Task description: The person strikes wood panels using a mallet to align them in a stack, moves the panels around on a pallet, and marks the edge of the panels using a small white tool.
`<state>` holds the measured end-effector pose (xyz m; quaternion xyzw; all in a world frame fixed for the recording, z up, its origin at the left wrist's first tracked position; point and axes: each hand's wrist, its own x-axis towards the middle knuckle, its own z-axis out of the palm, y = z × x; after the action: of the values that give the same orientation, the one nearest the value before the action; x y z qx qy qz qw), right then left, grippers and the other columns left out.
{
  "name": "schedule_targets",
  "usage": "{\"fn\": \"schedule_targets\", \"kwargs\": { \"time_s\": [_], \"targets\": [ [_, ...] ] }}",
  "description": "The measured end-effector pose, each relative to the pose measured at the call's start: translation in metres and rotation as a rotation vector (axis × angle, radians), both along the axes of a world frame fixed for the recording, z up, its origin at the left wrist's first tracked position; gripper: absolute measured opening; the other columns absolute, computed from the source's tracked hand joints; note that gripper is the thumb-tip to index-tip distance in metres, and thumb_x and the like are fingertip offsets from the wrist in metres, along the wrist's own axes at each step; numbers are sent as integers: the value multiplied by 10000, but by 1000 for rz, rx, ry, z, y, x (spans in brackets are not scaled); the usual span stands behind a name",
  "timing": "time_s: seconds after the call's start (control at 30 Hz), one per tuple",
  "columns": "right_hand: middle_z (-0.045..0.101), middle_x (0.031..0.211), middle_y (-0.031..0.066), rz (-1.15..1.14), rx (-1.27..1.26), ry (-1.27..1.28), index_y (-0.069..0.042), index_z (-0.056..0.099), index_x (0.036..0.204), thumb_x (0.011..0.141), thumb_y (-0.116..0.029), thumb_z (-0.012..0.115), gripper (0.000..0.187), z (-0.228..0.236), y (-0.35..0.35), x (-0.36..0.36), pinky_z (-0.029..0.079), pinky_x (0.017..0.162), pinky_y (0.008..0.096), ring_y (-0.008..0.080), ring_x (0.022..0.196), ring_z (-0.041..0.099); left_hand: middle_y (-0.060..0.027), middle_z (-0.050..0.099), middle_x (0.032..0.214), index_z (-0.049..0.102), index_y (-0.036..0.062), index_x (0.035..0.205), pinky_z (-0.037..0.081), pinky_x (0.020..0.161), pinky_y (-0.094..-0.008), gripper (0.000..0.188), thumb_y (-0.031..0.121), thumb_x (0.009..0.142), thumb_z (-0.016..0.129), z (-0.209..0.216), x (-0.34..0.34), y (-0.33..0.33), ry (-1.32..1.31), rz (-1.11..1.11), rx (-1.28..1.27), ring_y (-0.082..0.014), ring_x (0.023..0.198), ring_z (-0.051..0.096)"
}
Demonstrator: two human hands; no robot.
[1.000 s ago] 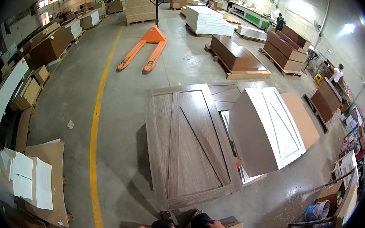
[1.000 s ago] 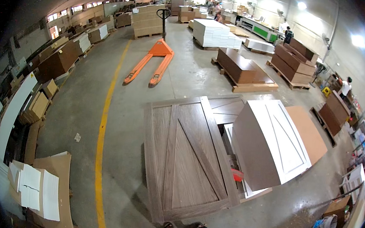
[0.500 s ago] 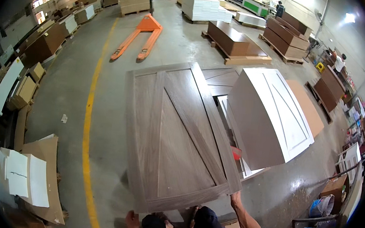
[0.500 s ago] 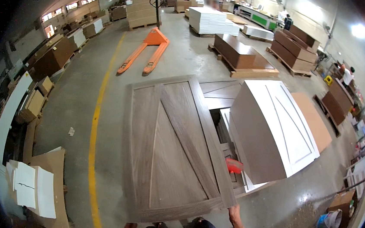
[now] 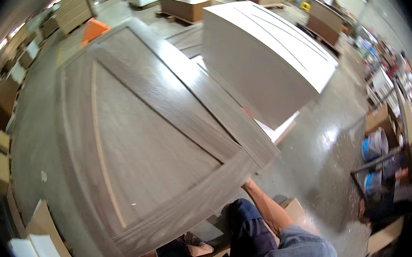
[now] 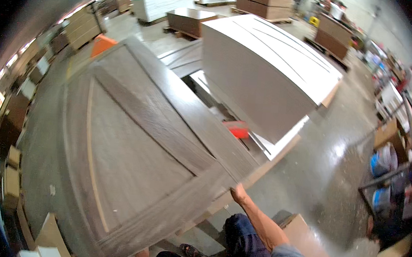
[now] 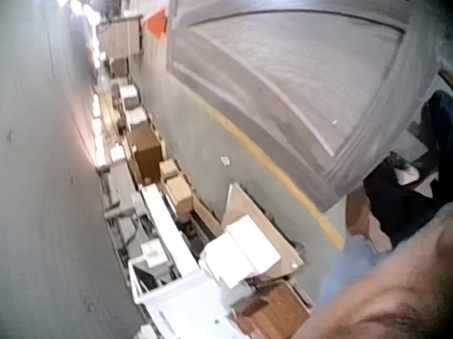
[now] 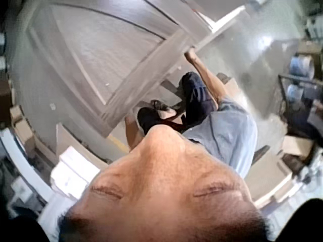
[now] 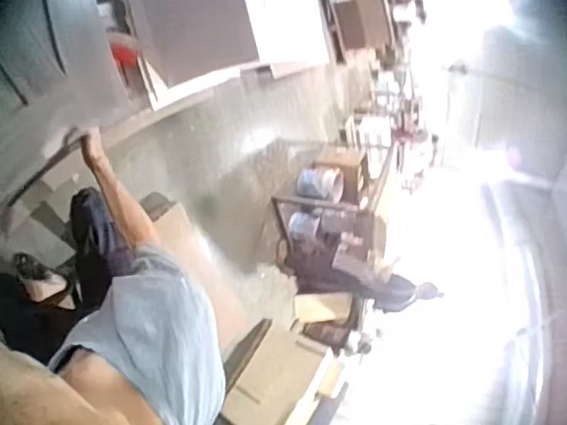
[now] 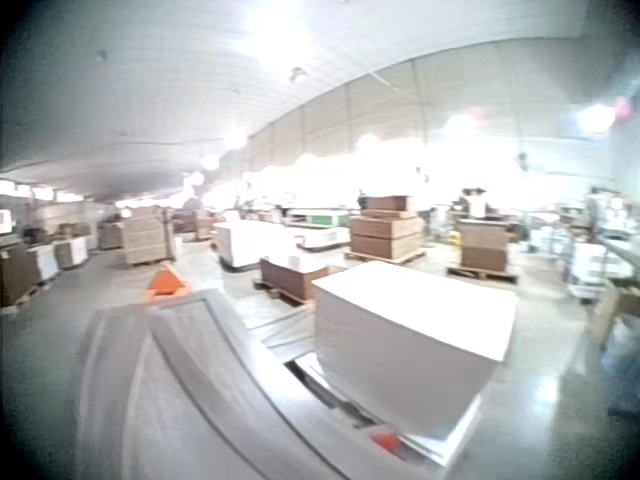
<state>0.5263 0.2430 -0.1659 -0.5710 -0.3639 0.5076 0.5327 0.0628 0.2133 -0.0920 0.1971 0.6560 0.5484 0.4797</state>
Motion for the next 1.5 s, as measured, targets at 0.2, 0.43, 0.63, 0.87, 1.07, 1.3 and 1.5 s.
{"fn": "schedule_targets", "kwargs": {
  "time_s": [0.2, 0.43, 0.63, 0.87, 1.07, 1.3, 1.5],
  "targets": [
    [404, 1528, 88, -61, 33, 309, 22, 380, 1479, 1038, -342, 440, 575, -46, -1, 6, 282, 1165, 341, 229, 1387, 377, -158, 635, 1051, 609, 13, 1167, 497, 956, -450, 345, 282, 967, 529, -48, 21, 49, -127, -58, 97, -300, 1014, 610],
    [187, 1652, 65, -85, 127, 378, -53, 194, 1581, 1045, -510, 352, 722, -44, 7, 0, 125, 1230, 398, 245, 1510, 167, -149, 626, 1089, 596, 25, 1201, 495, 964, -443, 356, 293, 978, 524, -118, 11, 62, -244, -68, 241, -295, 1039, 604],
    [66, 1672, 121, 101, 200, 247, -33, 112, 1588, 971, -727, 251, 939, -58, -6, 9, -28, 1228, 427, 287, 1527, 49, -142, 619, 1123, 585, 35, 1230, 494, 970, -437, 366, 302, 988, 519, -161, -4, 30, -304, -35, 277, -291, 1061, 600],
    [279, 1614, 115, 34, 226, 389, -41, 331, 1532, 1017, -641, 304, 791, -58, -4, -4, 70, 1224, 452, 280, 1473, 225, -133, 611, 1162, 571, 47, 1265, 493, 978, -431, 379, 313, 999, 514, -165, -19, 13, -382, 29, 314, -287, 1085, 594],
    [361, 1555, 169, -40, 252, 270, -22, 384, 1498, 985, -701, 318, 853, -71, -2, 0, 136, 1210, 366, 248, 1420, 302, -126, 581, 1223, 531, 50, 1311, 470, 1011, -425, 440, 362, 1003, 506, -172, -19, 29, -379, -53, 389, -277, 1143, 565],
    [207, 1624, 186, 64, 429, 103, 20, 169, 1562, 992, -683, 315, 917, -60, -14, -11, 76, 1232, 436, 293, 1502, 162, -118, 546, 1294, 484, 53, 1366, 443, 1050, -419, 514, 420, 1006, 497, -188, -18, 28, -361, -109, 480, -265, 1210, 532],
    [495, 1390, 120, 19, 543, 90, 1, 419, 1414, 1027, -519, 451, 649, -59, -18, -13, 314, 1105, 359, 199, 1272, 445, -111, 516, 1356, 444, 55, 1412, 420, 1083, -414, 579, 470, 1010, 489, -187, 6, 27, -279, -145, 576, -255, 1268, 503]
  ]
}}
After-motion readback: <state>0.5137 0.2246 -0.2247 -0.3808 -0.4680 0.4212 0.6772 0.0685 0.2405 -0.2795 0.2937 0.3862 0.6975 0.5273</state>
